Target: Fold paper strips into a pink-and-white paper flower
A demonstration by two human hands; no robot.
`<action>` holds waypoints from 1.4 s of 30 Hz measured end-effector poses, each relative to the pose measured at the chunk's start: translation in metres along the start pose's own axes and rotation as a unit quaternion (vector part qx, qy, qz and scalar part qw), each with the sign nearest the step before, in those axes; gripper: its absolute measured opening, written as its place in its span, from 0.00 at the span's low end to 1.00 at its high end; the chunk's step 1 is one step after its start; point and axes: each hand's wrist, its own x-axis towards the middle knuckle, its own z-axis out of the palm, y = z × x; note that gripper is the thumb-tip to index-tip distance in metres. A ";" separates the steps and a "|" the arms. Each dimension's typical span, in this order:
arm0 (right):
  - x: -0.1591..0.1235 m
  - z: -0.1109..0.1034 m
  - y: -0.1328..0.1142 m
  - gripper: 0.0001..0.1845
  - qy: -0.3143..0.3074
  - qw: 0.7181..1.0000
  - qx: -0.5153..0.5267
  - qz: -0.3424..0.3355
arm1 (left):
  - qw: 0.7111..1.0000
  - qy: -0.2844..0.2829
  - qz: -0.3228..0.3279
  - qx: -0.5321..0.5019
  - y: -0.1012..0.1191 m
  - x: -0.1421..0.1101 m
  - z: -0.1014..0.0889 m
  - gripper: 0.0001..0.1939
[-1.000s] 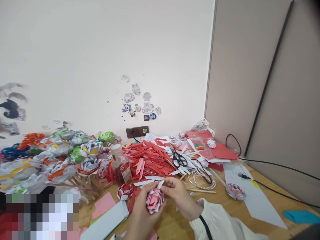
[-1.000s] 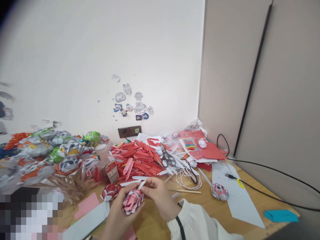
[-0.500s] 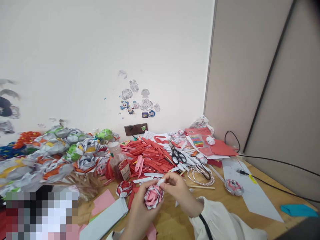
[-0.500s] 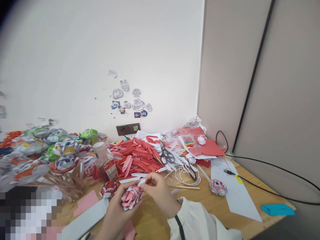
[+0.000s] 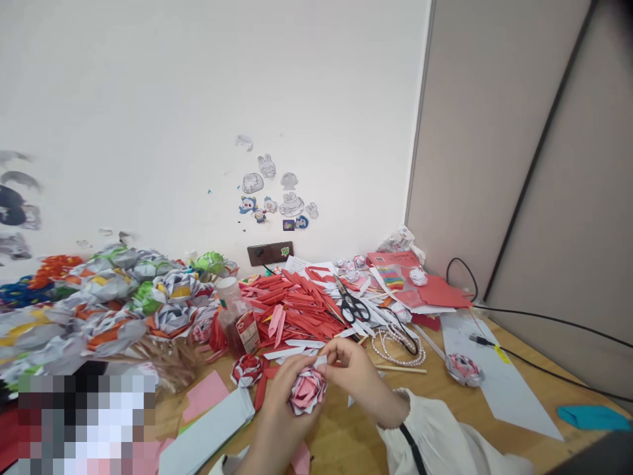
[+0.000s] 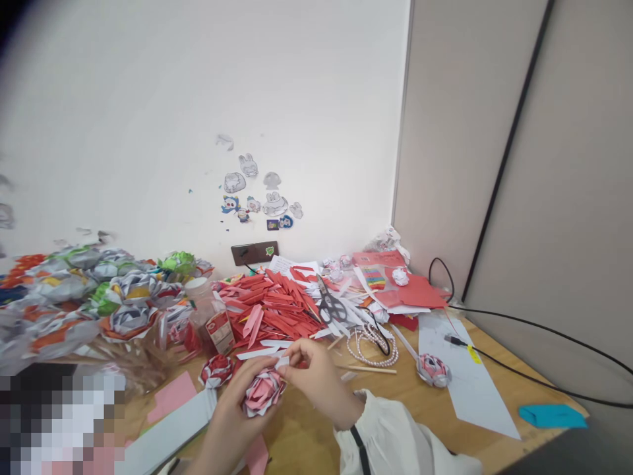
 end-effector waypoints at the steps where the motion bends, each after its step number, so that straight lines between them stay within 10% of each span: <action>1: -0.001 0.001 -0.001 0.08 0.007 1.000 -0.020 -0.004 | 1.000 -0.004 -0.004 0.002 0.000 0.000 0.001 0.21; 15: -0.006 0.003 -0.008 0.06 -0.010 0.991 -0.129 -0.047 | 1.000 -0.010 -0.005 0.005 0.005 0.001 0.002 0.18; 21: -0.012 0.004 -0.012 0.10 0.011 0.943 -0.274 -0.187 | 1.000 -0.006 0.013 0.019 0.001 -0.002 0.005 0.21; 36: -0.015 -0.003 -0.027 0.16 -0.159 0.968 -0.122 -0.148 | 0.998 0.064 -0.015 0.020 -0.006 0.004 -0.003 0.15; 42: -0.013 0.003 -0.021 0.16 -0.116 0.984 -0.068 -0.116 | 0.995 0.062 -0.077 -0.029 -0.002 0.007 -0.006 0.15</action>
